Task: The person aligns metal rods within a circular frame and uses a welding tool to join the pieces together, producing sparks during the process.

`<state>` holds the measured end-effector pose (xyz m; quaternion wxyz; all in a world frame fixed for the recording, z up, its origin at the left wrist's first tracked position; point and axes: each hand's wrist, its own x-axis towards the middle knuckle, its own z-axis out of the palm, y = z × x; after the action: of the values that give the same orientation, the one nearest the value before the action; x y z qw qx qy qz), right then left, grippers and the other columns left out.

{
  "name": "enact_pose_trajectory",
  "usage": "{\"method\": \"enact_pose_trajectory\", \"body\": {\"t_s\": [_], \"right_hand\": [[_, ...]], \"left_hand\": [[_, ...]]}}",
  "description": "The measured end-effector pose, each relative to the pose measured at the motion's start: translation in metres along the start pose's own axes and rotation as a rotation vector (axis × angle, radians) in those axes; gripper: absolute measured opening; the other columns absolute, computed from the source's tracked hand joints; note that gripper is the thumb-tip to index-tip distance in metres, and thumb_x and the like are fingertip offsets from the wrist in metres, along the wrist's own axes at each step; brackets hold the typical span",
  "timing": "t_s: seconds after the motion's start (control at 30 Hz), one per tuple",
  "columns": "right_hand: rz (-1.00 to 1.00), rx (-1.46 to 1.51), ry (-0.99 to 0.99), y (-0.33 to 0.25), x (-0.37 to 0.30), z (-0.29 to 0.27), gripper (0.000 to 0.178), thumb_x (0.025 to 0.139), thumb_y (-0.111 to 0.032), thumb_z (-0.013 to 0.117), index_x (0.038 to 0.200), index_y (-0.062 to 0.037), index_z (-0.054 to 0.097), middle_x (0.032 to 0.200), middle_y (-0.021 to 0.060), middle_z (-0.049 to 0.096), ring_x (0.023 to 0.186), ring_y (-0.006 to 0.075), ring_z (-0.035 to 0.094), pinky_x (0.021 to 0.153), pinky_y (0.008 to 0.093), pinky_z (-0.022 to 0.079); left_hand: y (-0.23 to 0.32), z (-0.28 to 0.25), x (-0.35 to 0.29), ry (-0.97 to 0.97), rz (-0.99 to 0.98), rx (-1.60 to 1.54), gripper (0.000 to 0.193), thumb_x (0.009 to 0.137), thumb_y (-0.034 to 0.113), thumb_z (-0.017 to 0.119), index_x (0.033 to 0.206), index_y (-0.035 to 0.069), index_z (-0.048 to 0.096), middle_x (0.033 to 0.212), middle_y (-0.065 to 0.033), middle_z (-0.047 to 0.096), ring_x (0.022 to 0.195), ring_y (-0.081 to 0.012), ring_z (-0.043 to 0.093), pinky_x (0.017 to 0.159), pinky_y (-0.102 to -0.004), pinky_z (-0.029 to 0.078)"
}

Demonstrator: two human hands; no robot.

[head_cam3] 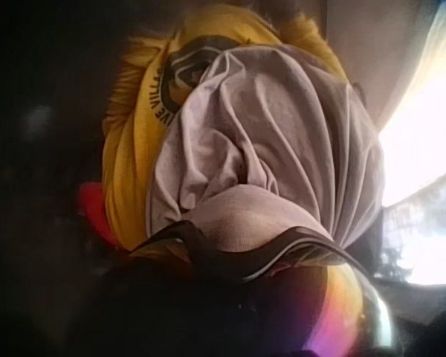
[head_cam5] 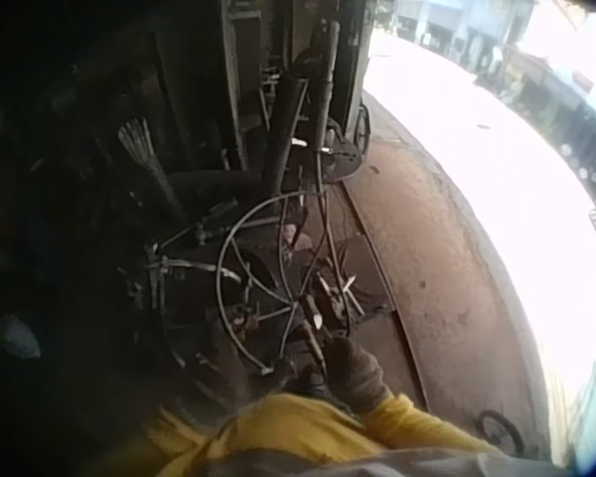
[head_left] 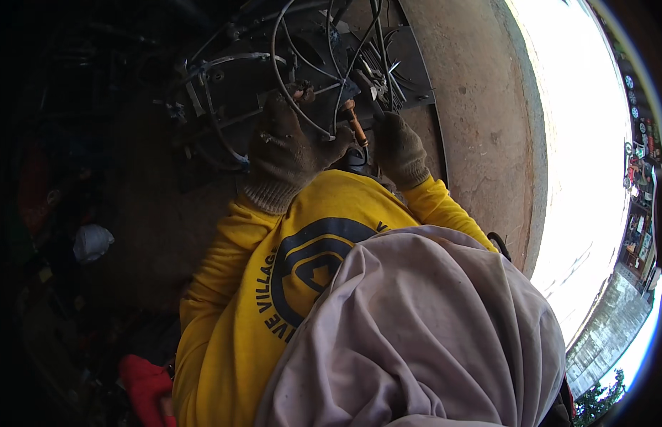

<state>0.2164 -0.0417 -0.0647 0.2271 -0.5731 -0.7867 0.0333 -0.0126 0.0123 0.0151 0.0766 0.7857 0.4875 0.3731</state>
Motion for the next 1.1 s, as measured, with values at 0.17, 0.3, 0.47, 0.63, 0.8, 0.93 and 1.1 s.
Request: {"method": "enact_pose_trajectory", "body": {"t_s": [0.17, 0.3, 0.47, 0.63, 0.8, 0.93, 1.1], "right_hand": [[0.128, 0.099, -0.11, 0.003, 0.005, 0.01, 0.02, 0.097, -0.02, 0.059, 0.109, -0.0058, 0.064, 0.105, 0.0166, 0.061, 0.092, 0.0366, 0.066, 0.073, 0.0437, 0.055], [0.047, 0.082, -0.068, 0.002, 0.003, 0.007, 0.02, 0.097, -0.019, 0.059, 0.111, -0.0052, 0.063, 0.107, 0.0173, 0.061, 0.094, 0.0365, 0.067, 0.073, 0.0441, 0.055], [0.18, 0.125, -0.122, 0.0, 0.006, 0.01, 0.02, 0.097, -0.019, 0.058, 0.11, -0.0047, 0.063, 0.107, 0.0171, 0.062, 0.095, 0.0366, 0.067, 0.072, 0.045, 0.055], [0.171, 0.085, -0.117, 0.001, 0.005, 0.008, 0.019, 0.097, -0.02, 0.059, 0.11, -0.0056, 0.062, 0.105, 0.0168, 0.062, 0.094, 0.0364, 0.067, 0.072, 0.045, 0.055], [-0.043, 0.015, -0.026, 0.006, 0.005, 0.006, 0.019, 0.097, -0.022, 0.059, 0.108, -0.0062, 0.062, 0.103, 0.0162, 0.061, 0.089, 0.0364, 0.067, 0.071, 0.0458, 0.055], [0.232, 0.123, -0.236, -0.002, 0.008, 0.002, 0.026, 0.091, -0.012, 0.061, 0.115, -0.0026, 0.065, 0.113, 0.0172, 0.064, 0.098, 0.0328, 0.067, 0.082, 0.0408, 0.057], [0.412, 0.391, 0.142, -0.011, 0.013, -0.026, 0.023, 0.096, -0.016, 0.06, 0.116, -0.0058, 0.063, 0.094, 0.0173, 0.067, 0.088, 0.0392, 0.069, 0.075, 0.043, 0.056]], "left_hand": [[0.001, 0.0, 0.003, 0.052, 0.024, -0.053, 0.086, 0.073, 0.061, 0.08, 0.116, -0.006, 0.046, 0.103, -0.0167, 0.06, 0.084, -0.0287, 0.071, 0.072, -0.0353, 0.062], [0.0, 0.0, -0.002, -0.022, -0.073, -0.06, 0.087, 0.073, 0.06, 0.081, 0.118, -0.005, 0.046, 0.103, -0.0163, 0.061, 0.086, -0.0293, 0.071, 0.074, -0.0353, 0.062], [-0.002, 0.003, -0.001, 0.035, -0.027, -0.07, 0.09, 0.071, 0.061, 0.082, 0.12, -0.004, 0.045, 0.103, -0.0161, 0.061, 0.088, -0.0298, 0.071, 0.075, -0.0354, 0.061], [-0.002, 0.004, -0.002, 0.002, -0.04, -0.048, 0.093, 0.07, 0.064, 0.082, 0.12, -0.004, 0.045, 0.104, -0.0169, 0.061, 0.086, -0.0309, 0.071, 0.075, -0.0362, 0.061], [-0.001, -0.002, 0.002, 0.01, 0.015, -0.014, 0.092, 0.07, 0.063, 0.083, 0.12, -0.005, 0.045, 0.105, -0.0177, 0.06, 0.088, -0.0307, 0.07, 0.075, -0.0369, 0.061], [0.001, 0.001, 0.002, 0.008, -0.003, -0.065, 0.091, 0.071, 0.06, 0.083, 0.12, -0.005, 0.045, 0.106, -0.0181, 0.06, 0.09, -0.0308, 0.07, 0.077, -0.0371, 0.061], [0.01, 0.0, -0.003, -0.024, -0.049, -0.057, 0.093, 0.07, 0.059, 0.084, 0.123, -0.007, 0.045, 0.108, -0.0184, 0.061, 0.093, -0.032, 0.07, 0.08, -0.0377, 0.06]]}}
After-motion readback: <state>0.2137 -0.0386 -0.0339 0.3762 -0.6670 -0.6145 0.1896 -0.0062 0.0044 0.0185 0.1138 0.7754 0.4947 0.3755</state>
